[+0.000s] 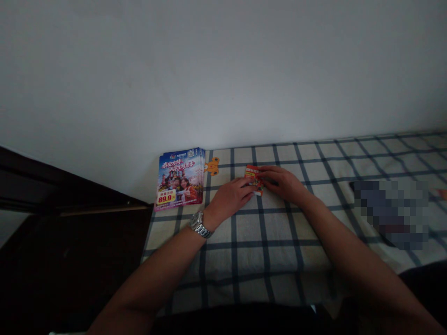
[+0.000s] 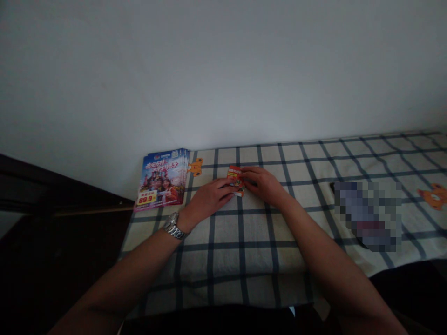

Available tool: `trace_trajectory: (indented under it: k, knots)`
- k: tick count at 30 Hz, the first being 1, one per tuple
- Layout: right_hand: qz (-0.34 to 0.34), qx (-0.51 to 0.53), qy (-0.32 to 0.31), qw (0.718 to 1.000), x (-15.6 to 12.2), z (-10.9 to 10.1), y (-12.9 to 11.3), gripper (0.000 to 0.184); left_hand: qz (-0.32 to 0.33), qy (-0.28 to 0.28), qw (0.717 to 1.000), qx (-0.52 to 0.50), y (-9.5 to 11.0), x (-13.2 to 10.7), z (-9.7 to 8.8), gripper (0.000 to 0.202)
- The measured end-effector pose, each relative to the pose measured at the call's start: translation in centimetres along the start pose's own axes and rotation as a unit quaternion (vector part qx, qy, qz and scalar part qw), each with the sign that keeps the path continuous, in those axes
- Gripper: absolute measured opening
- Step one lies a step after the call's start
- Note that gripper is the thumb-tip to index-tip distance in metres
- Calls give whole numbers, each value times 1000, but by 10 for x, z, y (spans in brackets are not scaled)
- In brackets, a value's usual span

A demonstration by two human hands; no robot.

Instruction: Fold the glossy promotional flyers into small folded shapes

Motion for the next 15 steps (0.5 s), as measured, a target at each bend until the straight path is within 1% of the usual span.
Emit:
trace_trajectory:
  k: [4,9,12,15]
  knots:
    - [21,1,19,1000,1,-6,-2,26,-1,13,1000,-1,2,0,0,24]
    - [48,-5,44,998,2,-10,-2,14,-25,20,999,13,3,1,0,25]
    - [69,-28,60,995,3,-12,-1,4,-45,19,998,34,5,3,-1,37]
    - [73,-37,60,995,2,-13,-1,13,-59,14,997,52,7,4,-2,47]
Point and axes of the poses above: each hand's wrist, its own x-axis towards the middle knuckle, its own z-axis out of the palm, y = z × x, the point moved 3 cm from there along x, towards the middle knuckle, and after that the axes turned 4 degrees about -x, right-handed, at the moved point
